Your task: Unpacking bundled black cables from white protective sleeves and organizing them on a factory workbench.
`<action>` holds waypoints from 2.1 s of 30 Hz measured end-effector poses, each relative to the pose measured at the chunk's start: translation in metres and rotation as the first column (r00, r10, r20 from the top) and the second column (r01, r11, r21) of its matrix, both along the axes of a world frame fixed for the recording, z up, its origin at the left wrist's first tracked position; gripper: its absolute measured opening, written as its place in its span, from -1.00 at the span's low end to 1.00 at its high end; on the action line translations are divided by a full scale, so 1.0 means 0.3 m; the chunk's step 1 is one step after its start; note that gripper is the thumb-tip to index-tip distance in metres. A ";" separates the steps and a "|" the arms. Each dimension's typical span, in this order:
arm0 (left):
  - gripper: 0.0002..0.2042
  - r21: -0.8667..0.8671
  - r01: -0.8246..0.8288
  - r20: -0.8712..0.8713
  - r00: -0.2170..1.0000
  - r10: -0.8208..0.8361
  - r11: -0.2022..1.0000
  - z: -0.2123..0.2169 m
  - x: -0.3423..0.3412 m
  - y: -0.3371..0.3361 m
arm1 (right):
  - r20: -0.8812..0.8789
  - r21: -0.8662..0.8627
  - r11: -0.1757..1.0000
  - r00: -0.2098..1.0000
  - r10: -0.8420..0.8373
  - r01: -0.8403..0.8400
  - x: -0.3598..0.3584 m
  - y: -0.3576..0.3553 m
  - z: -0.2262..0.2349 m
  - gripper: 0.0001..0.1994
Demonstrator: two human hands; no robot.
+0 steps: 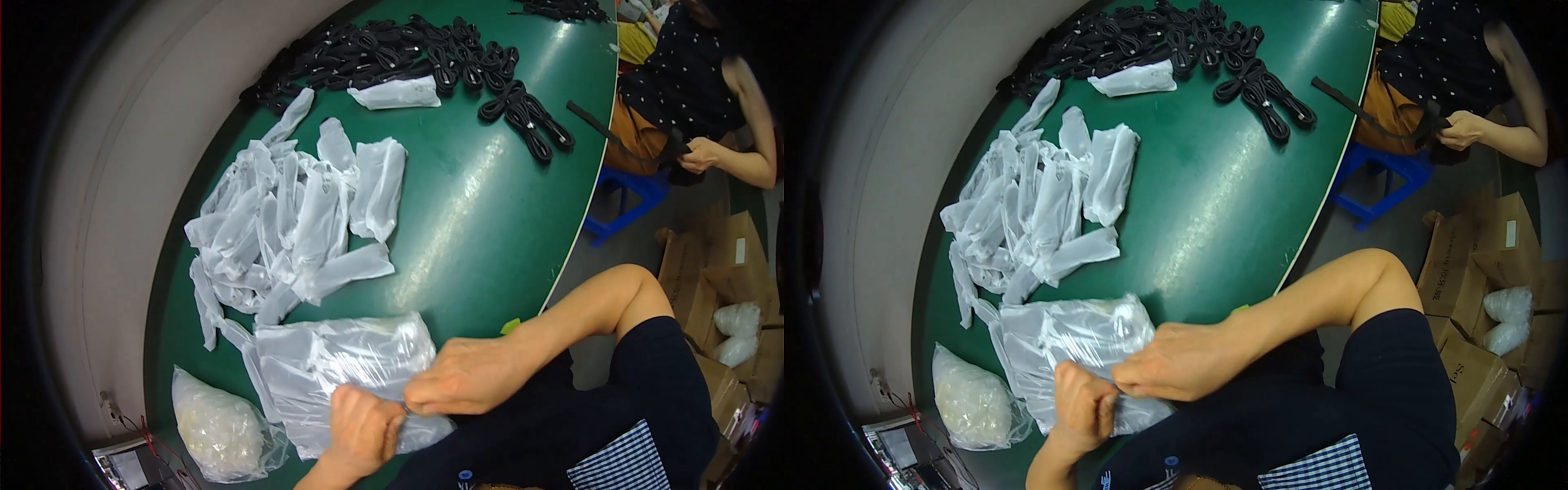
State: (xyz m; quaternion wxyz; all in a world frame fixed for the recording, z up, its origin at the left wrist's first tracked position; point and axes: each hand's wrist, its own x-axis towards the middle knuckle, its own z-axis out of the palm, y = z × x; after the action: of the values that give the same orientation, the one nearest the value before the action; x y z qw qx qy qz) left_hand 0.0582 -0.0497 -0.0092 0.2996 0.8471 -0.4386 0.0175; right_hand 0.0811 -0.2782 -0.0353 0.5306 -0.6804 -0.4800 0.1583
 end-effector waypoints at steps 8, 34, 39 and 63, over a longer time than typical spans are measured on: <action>-0.78 0.168 0.142 -0.040 0.990 -0.137 0.976 0.081 0.039 -0.030 | -0.278 -0.152 0.978 0.956 0.097 -0.143 -0.015 -0.025 0.013 -0.81; -0.65 0.307 0.020 0.374 0.917 -0.140 0.951 0.156 0.175 0.106 | 0.200 -0.155 0.979 0.975 -0.097 0.129 -0.032 -0.133 -0.028 -0.86; -0.72 0.353 -0.120 0.419 0.907 -0.042 0.928 0.196 0.228 0.124 | 0.259 -0.097 0.963 0.940 -0.221 0.253 -0.002 -0.171 -0.009 -0.89; -0.74 0.484 -0.062 -0.258 0.943 0.210 0.873 0.032 0.508 -0.134 | 0.341 0.131 0.818 0.749 -0.568 0.561 -0.021 0.106 -0.044 -0.79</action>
State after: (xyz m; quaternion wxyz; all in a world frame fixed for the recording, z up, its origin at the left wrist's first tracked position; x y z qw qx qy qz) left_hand 0.2107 -0.0900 0.0004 0.1473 0.9157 -0.3172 -0.1979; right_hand 0.0748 -0.2464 -0.0487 0.4617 -0.8051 -0.3436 -0.1434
